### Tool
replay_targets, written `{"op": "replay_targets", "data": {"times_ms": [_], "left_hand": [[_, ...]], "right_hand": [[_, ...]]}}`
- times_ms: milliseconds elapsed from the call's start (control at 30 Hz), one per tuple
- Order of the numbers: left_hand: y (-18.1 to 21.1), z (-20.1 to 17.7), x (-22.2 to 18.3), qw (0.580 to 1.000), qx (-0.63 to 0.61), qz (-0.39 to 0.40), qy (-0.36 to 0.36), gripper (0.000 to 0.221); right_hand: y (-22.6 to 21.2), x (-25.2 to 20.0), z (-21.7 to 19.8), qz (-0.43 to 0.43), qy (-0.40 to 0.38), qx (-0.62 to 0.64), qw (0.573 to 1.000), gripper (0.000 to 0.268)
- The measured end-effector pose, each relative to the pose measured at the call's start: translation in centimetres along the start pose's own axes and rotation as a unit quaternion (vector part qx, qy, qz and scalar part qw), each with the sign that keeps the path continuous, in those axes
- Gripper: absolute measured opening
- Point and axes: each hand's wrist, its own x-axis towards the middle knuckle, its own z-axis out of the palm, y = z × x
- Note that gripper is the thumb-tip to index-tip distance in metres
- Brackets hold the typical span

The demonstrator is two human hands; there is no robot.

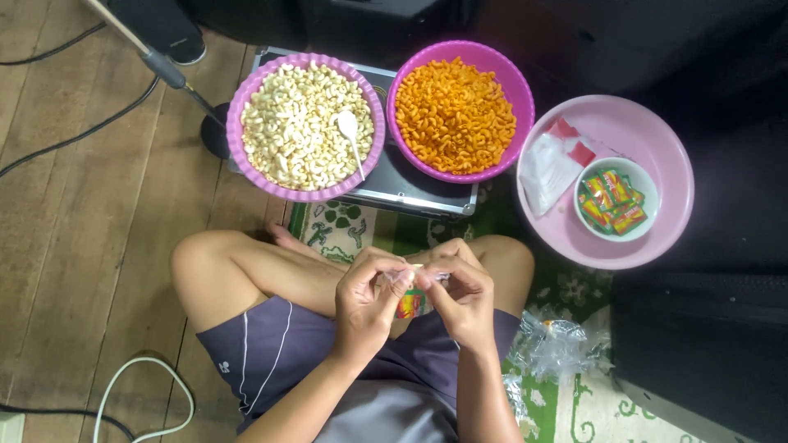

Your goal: A person is sitting on the floor using a spoon to fill small plastic bags with snacks from a large bowl.

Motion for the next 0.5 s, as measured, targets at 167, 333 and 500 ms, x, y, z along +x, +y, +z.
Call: {"op": "replay_targets", "data": {"times_ms": [167, 333, 500], "left_hand": [[1.4, 0.1, -0.1, 0.998, -0.052, -0.006, -0.016, 0.014], [0.9, -0.8, -0.2, 0.998, -0.051, -0.029, -0.033, 0.021], [0.5, -1.4, -0.2, 0.999, -0.04, 0.0, -0.028, 0.018]], "right_hand": [[-1.0, -0.1, -0.2, 0.083, -0.023, 0.001, 0.996, 0.012], [-0.3, 0.0, 0.3, 0.065, -0.015, 0.023, 0.998, 0.008], [0.0, -0.1, -0.1, 0.083, 0.013, 0.075, 0.994, 0.008]]}}
